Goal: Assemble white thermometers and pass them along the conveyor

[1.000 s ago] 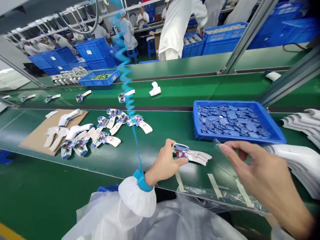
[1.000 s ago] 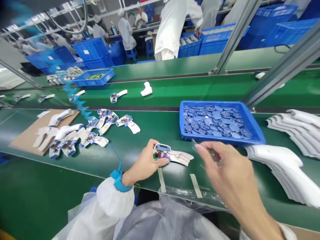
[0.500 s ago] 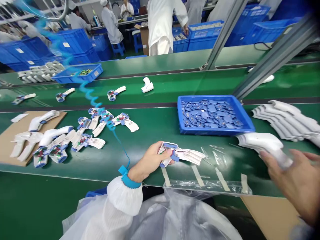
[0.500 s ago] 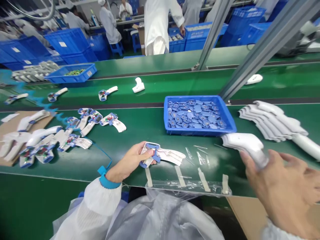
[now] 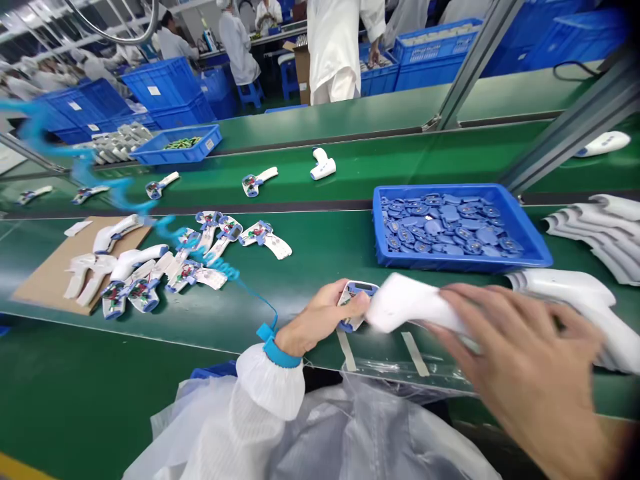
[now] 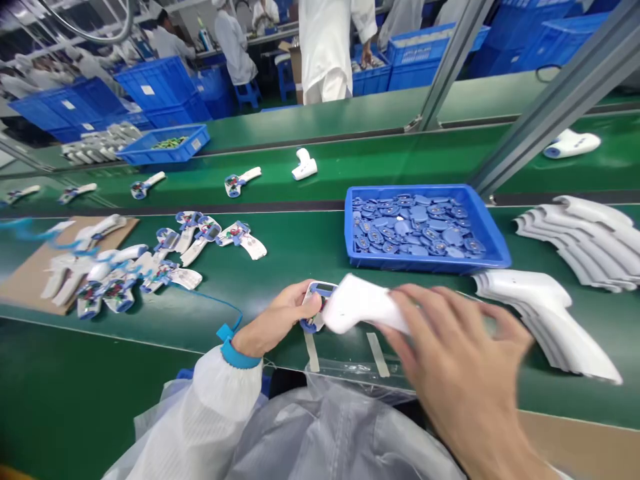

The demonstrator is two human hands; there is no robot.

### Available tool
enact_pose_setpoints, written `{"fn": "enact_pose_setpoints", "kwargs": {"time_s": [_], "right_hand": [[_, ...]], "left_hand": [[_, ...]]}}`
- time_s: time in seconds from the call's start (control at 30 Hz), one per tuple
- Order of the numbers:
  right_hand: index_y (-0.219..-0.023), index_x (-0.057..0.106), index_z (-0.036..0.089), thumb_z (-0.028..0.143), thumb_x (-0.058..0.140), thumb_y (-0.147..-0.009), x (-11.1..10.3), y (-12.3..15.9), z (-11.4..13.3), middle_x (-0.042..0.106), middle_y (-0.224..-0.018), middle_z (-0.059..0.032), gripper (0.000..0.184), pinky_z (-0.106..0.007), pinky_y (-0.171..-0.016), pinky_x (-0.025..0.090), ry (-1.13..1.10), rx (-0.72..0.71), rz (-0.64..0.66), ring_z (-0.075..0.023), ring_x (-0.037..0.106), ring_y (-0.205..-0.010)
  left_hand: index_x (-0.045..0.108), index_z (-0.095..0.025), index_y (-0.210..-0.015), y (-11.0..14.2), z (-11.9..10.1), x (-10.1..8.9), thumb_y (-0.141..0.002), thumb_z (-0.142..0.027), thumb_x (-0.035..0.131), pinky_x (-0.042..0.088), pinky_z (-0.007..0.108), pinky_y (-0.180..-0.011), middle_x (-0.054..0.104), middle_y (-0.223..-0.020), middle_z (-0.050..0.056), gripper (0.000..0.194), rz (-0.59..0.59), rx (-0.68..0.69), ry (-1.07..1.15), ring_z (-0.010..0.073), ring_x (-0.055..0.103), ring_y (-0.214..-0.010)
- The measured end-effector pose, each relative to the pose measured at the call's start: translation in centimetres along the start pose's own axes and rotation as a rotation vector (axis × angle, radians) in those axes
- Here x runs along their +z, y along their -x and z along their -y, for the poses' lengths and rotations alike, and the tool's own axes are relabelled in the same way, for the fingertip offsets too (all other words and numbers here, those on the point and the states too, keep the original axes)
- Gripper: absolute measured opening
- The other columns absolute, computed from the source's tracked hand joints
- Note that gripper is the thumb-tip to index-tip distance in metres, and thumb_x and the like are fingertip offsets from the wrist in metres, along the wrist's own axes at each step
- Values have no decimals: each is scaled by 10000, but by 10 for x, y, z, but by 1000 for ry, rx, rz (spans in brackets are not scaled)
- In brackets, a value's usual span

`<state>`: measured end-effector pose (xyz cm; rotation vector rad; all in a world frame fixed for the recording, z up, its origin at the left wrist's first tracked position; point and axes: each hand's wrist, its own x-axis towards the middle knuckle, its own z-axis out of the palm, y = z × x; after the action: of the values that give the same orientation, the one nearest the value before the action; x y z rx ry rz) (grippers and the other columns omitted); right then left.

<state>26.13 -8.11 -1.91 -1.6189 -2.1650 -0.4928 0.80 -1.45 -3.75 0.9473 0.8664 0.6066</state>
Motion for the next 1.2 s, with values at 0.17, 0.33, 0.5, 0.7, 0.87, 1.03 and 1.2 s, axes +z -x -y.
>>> {"fn": "enact_pose_setpoints", "kwargs": {"time_s": [0.17, 0.33, 0.5, 0.7, 0.87, 1.03, 1.2], "right_hand": [[-1221, 671, 82, 281, 553, -1057, 18, -28, 47, 780, -1150, -135, 284, -497, -905, 446, -74, -242, 36, -302, 717, -1005], [-1171, 723, 206, 377, 651, -951, 29, -30, 36, 793, -905, -52, 288, -349, -595, 466, -423, 103, 460, -240, 705, -691], [-1143, 704, 243, 547, 647, -868, 14, -41, 24, 750, -833, -25, 414, -312, -548, 483, -948, 531, 847, -216, 664, -660], [-1206, 696, 248, 589, 685, -872, 11, -37, 33, 749, -902, -34, 478, -311, -606, 519, -1163, 579, 772, -218, 678, -753], [-1223, 688, 311, 572, 576, -981, 5, -26, 28, 731, -860, -28, 373, -328, -613, 523, -1047, 407, 809, -220, 663, -738], [-1202, 706, 264, 580, 579, -978, 19, -46, 45, 741, -1119, -71, 407, -315, -771, 563, -1054, 392, 494, -222, 698, -963], [-534, 542, 208, 684, 503, -975, 34, -87, 87, 527, -514, 3, 650, -293, -546, 363, -878, 575, 216, -118, 441, -502]], "left_hand": [[683, -124, -1055, 2, 5, -1, -786, -551, 844, 475, 273, -730, 696, -915, 58, 530, -67, 47, -164, 177, 621, -826], [603, -177, -1328, 8, 6, 2, -820, -441, 831, 538, 358, -925, 691, -1255, 105, 616, -80, 171, -421, 261, 653, -1095], [535, -225, -1427, 17, 18, 5, -955, -402, 722, 461, 435, -1162, 634, -1420, 110, 538, -234, 386, -731, 290, 598, -1316], [466, -219, -1496, 23, 34, 4, -1046, -386, 576, 369, 451, -1255, 526, -1561, 135, 493, -289, 425, -735, 277, 479, -1469], [601, -191, -1341, 22, 21, -2, -963, -517, 680, 528, 403, -991, 706, -1267, 110, 505, -173, 222, -762, 295, 659, -1141], [656, -187, -1071, 15, 5, -4, -867, -591, 764, 471, 315, -698, 728, -915, 45, 466, -133, 157, -780, 223, 656, -789], [606, -173, -1157, 9, -4, -2, -865, -424, 788, 471, 311, -701, 758, -1062, 92, 426, -105, 211, -691, 247, 706, -863]]}}
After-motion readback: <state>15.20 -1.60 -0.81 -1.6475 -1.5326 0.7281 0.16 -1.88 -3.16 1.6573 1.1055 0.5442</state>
